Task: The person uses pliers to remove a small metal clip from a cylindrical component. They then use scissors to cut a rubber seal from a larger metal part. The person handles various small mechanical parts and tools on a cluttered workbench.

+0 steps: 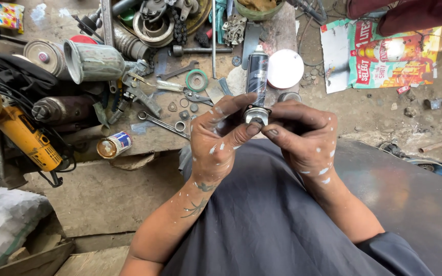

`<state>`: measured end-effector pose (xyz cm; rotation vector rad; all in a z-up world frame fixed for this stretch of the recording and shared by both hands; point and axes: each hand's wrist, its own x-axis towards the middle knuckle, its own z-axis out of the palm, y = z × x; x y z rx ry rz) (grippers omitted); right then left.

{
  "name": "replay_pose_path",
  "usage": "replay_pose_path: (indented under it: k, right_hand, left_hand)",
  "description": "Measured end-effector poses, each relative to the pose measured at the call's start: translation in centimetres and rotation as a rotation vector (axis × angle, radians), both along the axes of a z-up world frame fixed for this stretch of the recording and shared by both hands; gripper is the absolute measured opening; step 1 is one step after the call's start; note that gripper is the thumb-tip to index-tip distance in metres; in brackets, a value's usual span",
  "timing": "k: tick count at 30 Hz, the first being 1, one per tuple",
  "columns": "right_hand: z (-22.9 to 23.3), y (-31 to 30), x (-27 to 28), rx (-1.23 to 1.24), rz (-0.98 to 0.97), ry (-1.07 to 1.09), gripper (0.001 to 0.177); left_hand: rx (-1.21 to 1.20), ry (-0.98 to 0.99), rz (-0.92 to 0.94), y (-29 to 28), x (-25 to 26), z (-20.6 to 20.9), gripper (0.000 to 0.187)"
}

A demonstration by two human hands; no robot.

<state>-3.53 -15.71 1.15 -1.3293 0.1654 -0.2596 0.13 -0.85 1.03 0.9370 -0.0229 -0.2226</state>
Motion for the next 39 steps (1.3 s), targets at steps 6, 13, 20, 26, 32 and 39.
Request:
replay_pose_path:
  k: [6, 13, 20, 26, 32, 39]
  right_hand:
    - [1.1, 0.6, 0.2, -0.017, -0.010, 0.000, 0.028]
    - [0.0, 1.0, 0.1, 0.087, -0.036, 0.118, 0.032]
    - [-2.1, 1.7, 0.6, 0.071, -0.025, 0.286, 0.032]
    - [-3.0, 1.3, 1.5, 0.007, 0.047, 0.320, 0.032]
    - [-9.9, -4.6, -0.3, -0.158, -0.129, 0.411, 0.018]
    - [-13.0, -9.3, -1.3, -0.375, -0.012, 0.662, 0.016]
  left_hand:
    - [-0.068, -0.094, 0.105, -0.8, -0.3, -1.0, 0.024]
    - [-0.034, -0.098, 0.146, -1.0, -0.2, -0.6, 0.023]
    - [0.209, 0.022, 0.236, -0.2, -0.4, -2.1, 0.027]
    - [0.354, 0.069, 0.320, 2.4, 1.2, -4.6, 0.026]
    - [0.330, 0.340, 0.768, 13.2, -0.1, -13.3, 0.024]
    - [1.187, 0.429, 0.600, 23.3, -13.6, -24.1, 0.019]
